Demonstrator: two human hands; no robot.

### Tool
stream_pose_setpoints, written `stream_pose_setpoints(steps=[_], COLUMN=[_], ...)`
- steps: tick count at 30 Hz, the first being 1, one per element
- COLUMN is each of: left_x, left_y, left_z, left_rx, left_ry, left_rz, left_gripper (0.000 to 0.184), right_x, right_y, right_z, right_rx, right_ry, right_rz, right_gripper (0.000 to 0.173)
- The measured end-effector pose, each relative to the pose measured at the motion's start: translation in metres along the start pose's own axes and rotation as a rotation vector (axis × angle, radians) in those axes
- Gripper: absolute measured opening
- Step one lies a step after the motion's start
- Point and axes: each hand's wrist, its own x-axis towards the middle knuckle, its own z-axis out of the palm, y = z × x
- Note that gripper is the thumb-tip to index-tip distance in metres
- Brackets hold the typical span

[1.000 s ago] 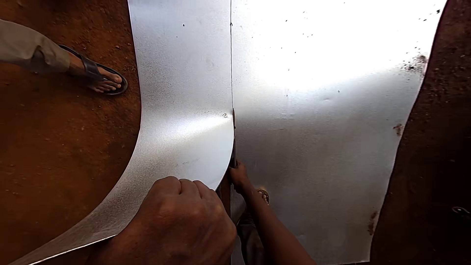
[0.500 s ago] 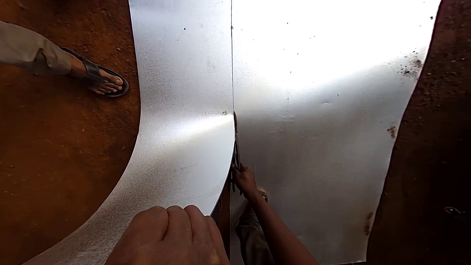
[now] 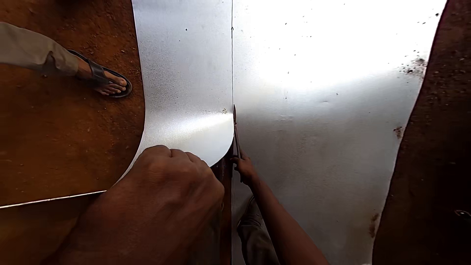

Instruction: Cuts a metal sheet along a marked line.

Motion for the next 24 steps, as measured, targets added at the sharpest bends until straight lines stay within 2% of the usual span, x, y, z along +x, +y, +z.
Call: stream_pose_setpoints(steps=[2,4,7,9,10,11,13,14,16,24], left_x=[0.006,0.013,0.034,0.058,0.070,0.081,0.095,0.098,0.099,0.080], left_y=[-0.016,-0.018,0.022,0.042,0.049,0.054,0.055,0.053,0.049,0.041], left_z=[0.001,0.006,0.014,0.035,0.047,0.057,0.069,0.068,0.061,0.056], left_rx=[0.034,0.147,0.280,0.230,0.211,0.208,0.165,0.069,-0.076,-0.076], left_ry=[-0.093,-0.098,-0.131,-0.213,-0.291,-0.376,-0.437,-0.431,-0.425,-0.239], left_rz=[0.068,0.063,-0.072,-0.056,-0.039,-0.028,-0.028,-0.052,-0.059,0.037], left_gripper=[0.017,0.018,0.025,0.043,0.045,0.043,0.023,0.016,0.015,0.012], right_x=[0.003,0.007,0.011,0.011,0.009,0.007,0.006,0.007,0.009,0.022], right_y=[-0.002,-0.002,0.000,0.001,0.002,0.002,-0.001,-0.002,0.000,0.010], right_z=[-0.004,-0.006,-0.008,-0.010,-0.011,-0.012,-0.012,-0.011,-0.006,0.002], right_rx=[0.022,0.055,0.102,0.141,0.143,0.136,0.093,0.074,0.070,-0.073], right_ry=[0.003,-0.006,-0.054,-0.087,-0.107,-0.122,-0.118,-0.105,-0.087,0.109], right_rz=[0.037,0.060,0.073,0.057,0.054,0.058,0.080,0.094,0.107,0.033], right_gripper=[0.076,0.067,0.058,0.056,0.057,0.059,0.050,0.044,0.035,0.014])
